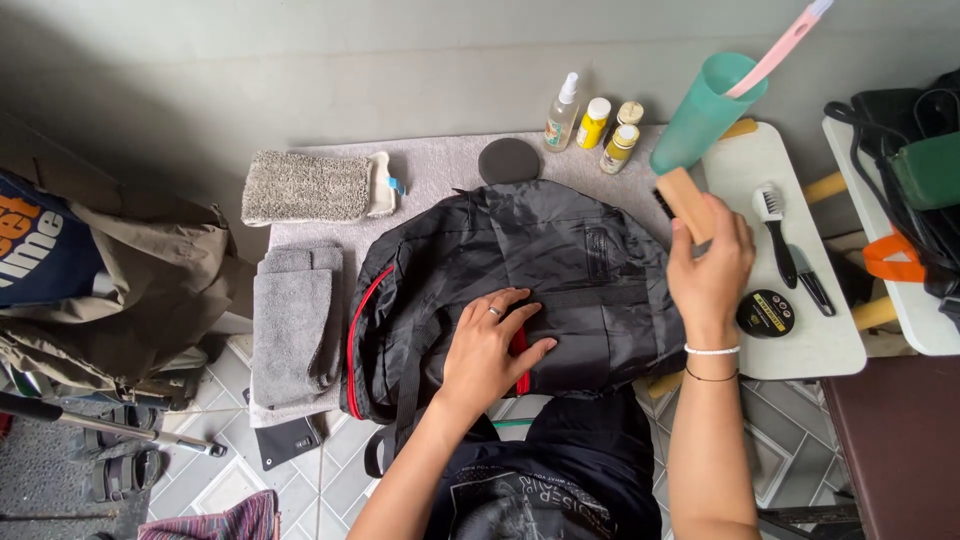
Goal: The person cleans a black backpack placed on a table. They first brush the exterior surface with a wooden brush, then flip the bag to clean the other side. Finally, they use a toothbrush to scrub the zipper area and the fabric around it.
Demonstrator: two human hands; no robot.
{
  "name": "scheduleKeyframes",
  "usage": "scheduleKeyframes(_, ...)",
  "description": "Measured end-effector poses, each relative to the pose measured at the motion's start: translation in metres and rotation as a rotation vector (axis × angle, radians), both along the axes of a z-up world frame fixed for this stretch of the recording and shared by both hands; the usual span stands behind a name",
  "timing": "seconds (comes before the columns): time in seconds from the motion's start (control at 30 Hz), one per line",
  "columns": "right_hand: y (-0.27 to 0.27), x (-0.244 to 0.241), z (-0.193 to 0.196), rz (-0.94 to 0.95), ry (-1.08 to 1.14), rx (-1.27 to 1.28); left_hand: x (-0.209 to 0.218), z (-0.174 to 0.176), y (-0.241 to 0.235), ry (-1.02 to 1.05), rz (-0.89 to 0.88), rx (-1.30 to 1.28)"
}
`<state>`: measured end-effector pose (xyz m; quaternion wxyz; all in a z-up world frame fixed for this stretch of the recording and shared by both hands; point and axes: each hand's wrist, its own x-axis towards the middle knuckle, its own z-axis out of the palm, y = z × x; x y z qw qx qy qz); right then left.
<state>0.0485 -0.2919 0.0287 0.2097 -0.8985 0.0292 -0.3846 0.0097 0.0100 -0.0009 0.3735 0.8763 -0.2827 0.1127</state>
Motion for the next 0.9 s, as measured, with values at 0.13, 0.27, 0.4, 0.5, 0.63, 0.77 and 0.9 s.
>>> scheduleKeyframes(0.13,-0.046,0.001,-0.040,-0.255,0.084,-0.145,-0.001,0.005,0.001,0.037,-0.010,0.002)
scheduleKeyframes(0.27,-0.048,-0.002,-0.039,-0.370,0.162,-0.107,0.000,0.008,0.002,0.064,-0.013,0.011)
scheduleKeyframes(0.4,-0.044,-0.003,-0.030,-0.417,0.187,-0.110,-0.001,0.005,0.000,-0.003,0.003,-0.001)
scheduleKeyframes(0.5,-0.047,-0.002,-0.028,-0.477,0.179,-0.177,-0.001,0.006,0.000,0.012,0.005,-0.012)
scheduleKeyframes(0.63,-0.051,-0.003,-0.031,-0.471,0.223,-0.193,-0.001,0.010,0.000,0.030,-0.008,-0.005)
scheduleKeyframes(0.77,-0.047,-0.007,-0.029,-0.458,0.236,-0.221,-0.002,0.010,0.000,0.042,0.002,0.000)
scheduleKeyframes(0.9,-0.044,-0.014,-0.028,-0.410,0.237,-0.243,-0.002,0.010,-0.001,0.016,0.003,0.012)
